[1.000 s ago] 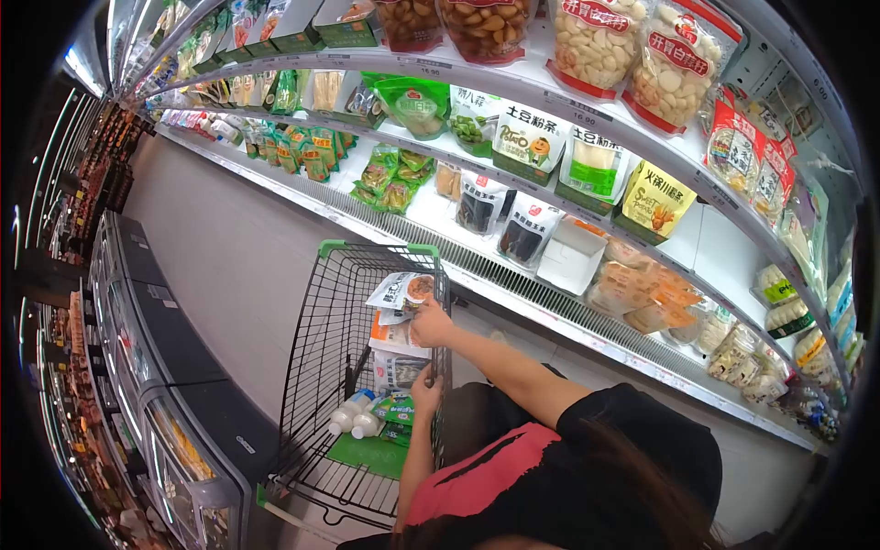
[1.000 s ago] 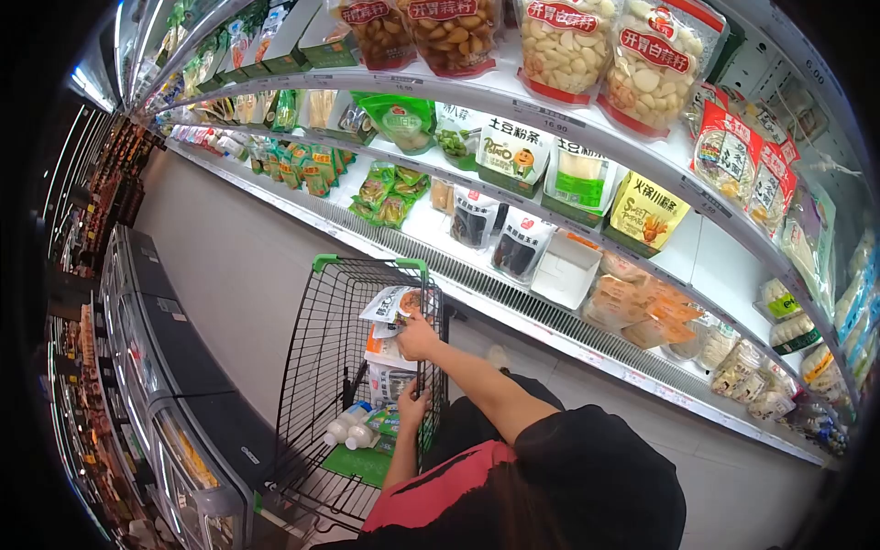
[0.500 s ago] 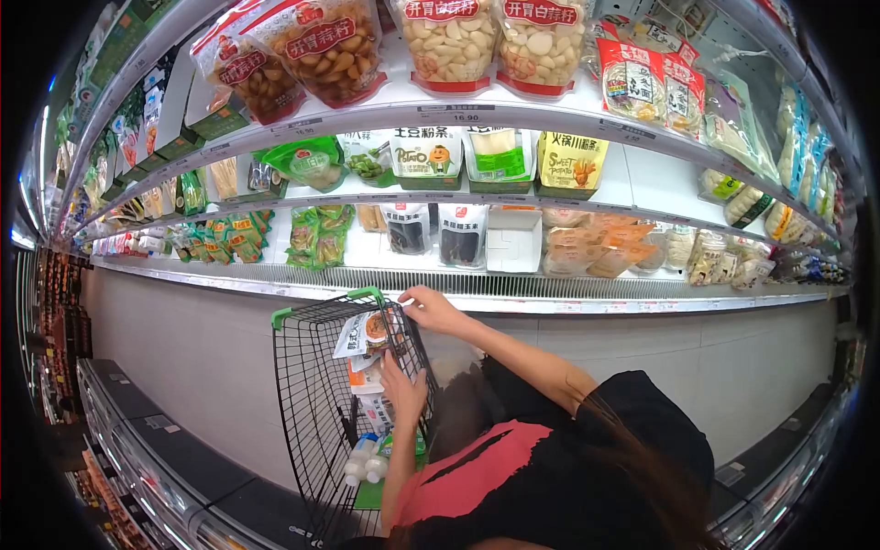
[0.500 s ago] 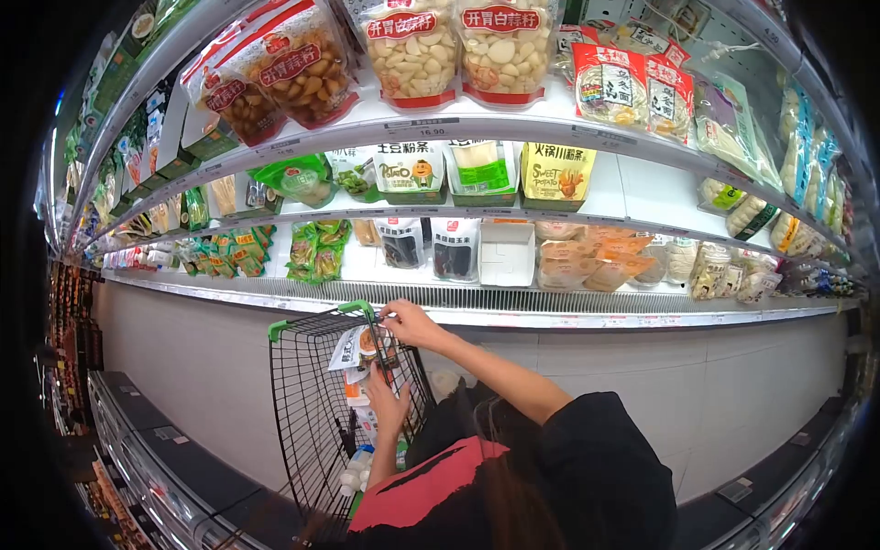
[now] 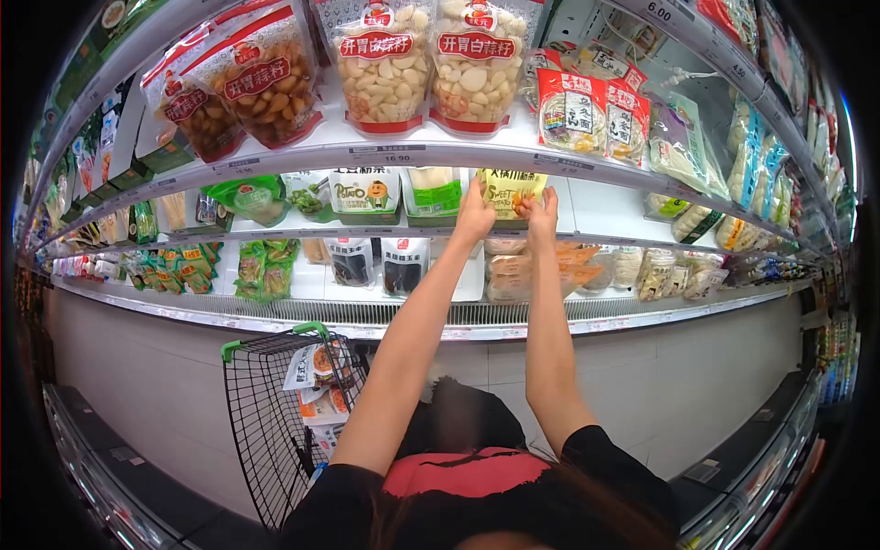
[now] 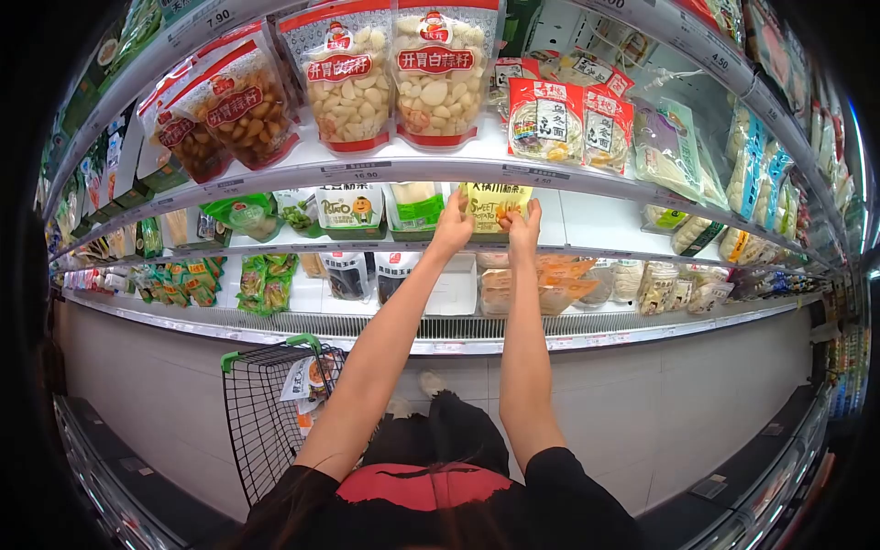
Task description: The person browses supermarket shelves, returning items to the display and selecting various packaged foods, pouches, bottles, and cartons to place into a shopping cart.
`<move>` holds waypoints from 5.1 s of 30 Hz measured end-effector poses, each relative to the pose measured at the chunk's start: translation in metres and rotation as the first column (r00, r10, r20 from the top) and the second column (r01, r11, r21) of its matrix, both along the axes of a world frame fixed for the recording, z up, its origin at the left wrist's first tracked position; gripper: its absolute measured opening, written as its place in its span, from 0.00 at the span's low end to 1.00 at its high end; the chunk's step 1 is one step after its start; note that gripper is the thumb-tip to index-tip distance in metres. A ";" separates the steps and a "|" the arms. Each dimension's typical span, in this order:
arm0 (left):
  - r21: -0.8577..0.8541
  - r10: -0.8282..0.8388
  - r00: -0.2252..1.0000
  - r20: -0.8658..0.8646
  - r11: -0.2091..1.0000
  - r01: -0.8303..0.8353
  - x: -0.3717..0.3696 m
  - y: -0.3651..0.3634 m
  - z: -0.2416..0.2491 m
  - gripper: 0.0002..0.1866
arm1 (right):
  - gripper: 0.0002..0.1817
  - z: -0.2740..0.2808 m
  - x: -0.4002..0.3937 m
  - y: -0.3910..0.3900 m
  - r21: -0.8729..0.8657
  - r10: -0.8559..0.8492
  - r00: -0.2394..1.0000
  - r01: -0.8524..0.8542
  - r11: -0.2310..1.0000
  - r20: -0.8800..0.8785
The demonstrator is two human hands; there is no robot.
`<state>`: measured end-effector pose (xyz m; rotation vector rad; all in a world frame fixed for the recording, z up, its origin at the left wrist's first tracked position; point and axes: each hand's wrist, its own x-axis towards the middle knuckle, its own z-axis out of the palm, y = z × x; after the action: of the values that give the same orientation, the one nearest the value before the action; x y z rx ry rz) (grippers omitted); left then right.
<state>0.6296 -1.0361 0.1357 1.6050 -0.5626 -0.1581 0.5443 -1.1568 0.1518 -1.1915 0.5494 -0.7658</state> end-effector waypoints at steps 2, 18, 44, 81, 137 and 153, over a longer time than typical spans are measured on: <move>0.060 0.044 0.999 0.017 0.997 -0.045 0.007 -0.006 0.008 0.29 | 0.35 -0.008 0.000 -0.002 -0.005 0.050 0.997 -0.050 0.999 0.052; -0.020 0.259 0.923 0.284 0.964 -0.264 0.014 -0.026 0.069 0.10 | 0.33 0.012 -0.004 -0.006 0.012 0.098 0.995 -0.098 0.995 0.004; 0.169 0.540 -0.179 -0.823 -0.067 -0.983 -0.404 0.506 -0.220 0.14 | 0.25 -0.182 -0.155 0.550 -0.031 0.360 -0.223 -0.813 -0.581 -0.906; 0.025 0.380 0.921 -0.083 0.925 -0.379 0.065 0.108 0.013 0.28 | 0.16 0.008 0.090 0.074 -0.300 0.178 0.897 -0.314 0.901 -0.405; 0.527 0.651 0.626 -0.429 0.743 -0.412 -0.393 0.443 -0.162 0.36 | 0.11 -0.142 -0.144 0.492 -0.541 0.545 0.123 -0.424 -0.727 -0.829; 0.547 0.743 0.554 -0.376 0.661 -0.514 -0.334 0.518 -0.163 0.23 | 0.13 -0.152 -0.085 0.592 -0.433 0.424 0.132 -0.466 -0.772 -0.896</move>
<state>0.2951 -0.5184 -0.0272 1.9215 0.6081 -0.1898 0.4592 -0.5645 -0.0004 -2.4717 -1.4543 0.5930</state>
